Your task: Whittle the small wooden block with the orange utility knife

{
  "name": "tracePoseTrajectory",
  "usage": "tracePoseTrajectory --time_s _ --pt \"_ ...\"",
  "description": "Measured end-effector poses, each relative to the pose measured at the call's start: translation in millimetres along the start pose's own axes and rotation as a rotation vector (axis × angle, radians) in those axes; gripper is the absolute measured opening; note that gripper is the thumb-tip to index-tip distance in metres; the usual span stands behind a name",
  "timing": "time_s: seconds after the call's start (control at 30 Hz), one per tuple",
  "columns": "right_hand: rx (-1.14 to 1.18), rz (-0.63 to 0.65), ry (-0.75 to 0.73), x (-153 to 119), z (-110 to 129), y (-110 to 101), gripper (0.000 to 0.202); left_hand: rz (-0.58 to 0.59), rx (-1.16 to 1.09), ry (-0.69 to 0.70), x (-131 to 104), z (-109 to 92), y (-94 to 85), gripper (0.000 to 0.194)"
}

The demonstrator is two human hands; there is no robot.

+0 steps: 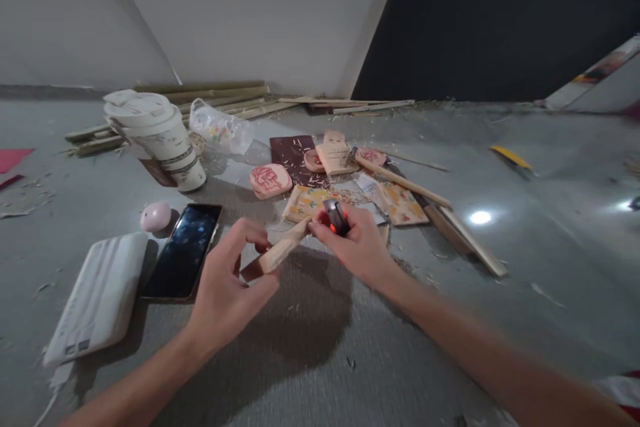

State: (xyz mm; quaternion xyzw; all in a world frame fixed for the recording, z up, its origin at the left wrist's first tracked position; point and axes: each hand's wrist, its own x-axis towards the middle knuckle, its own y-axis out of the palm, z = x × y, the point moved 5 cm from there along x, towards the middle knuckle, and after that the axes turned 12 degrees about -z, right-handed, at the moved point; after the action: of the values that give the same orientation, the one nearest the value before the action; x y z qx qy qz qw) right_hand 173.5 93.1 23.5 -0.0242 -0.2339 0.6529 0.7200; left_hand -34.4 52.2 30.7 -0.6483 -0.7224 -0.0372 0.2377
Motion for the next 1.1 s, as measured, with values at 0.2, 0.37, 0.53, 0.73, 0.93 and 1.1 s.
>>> tracePoseTrajectory --time_s 0.2,0.37,0.53,0.73,0.93,1.1 --pt "0.142 0.132 0.108 -4.8 -6.0 2.6 0.022 0.265 -0.001 0.040 -7.1 -1.1 15.4 0.038" --pt "0.189 0.211 0.246 -17.5 -14.8 0.2 0.022 0.408 -0.043 0.047 -9.1 5.0 22.0 0.075" --pt "0.162 0.048 0.294 -17.1 -27.2 -10.4 0.020 0.471 -0.075 0.047 -5.6 11.8 24.9 0.075" --pt "-0.052 -0.022 0.178 -16.6 -26.2 -18.4 0.031 0.420 -0.232 -0.060 -3.1 16.7 19.9 0.057" --pt "-0.224 -0.060 -0.064 -21.9 -5.9 -16.9 0.021 0.259 -0.161 -0.148 -0.9 24.8 12.1 0.047" --pt "-0.202 0.019 -0.215 -28.4 9.2 -10.0 0.020 0.251 -0.092 -0.117 0.3 23.1 12.4 0.046"
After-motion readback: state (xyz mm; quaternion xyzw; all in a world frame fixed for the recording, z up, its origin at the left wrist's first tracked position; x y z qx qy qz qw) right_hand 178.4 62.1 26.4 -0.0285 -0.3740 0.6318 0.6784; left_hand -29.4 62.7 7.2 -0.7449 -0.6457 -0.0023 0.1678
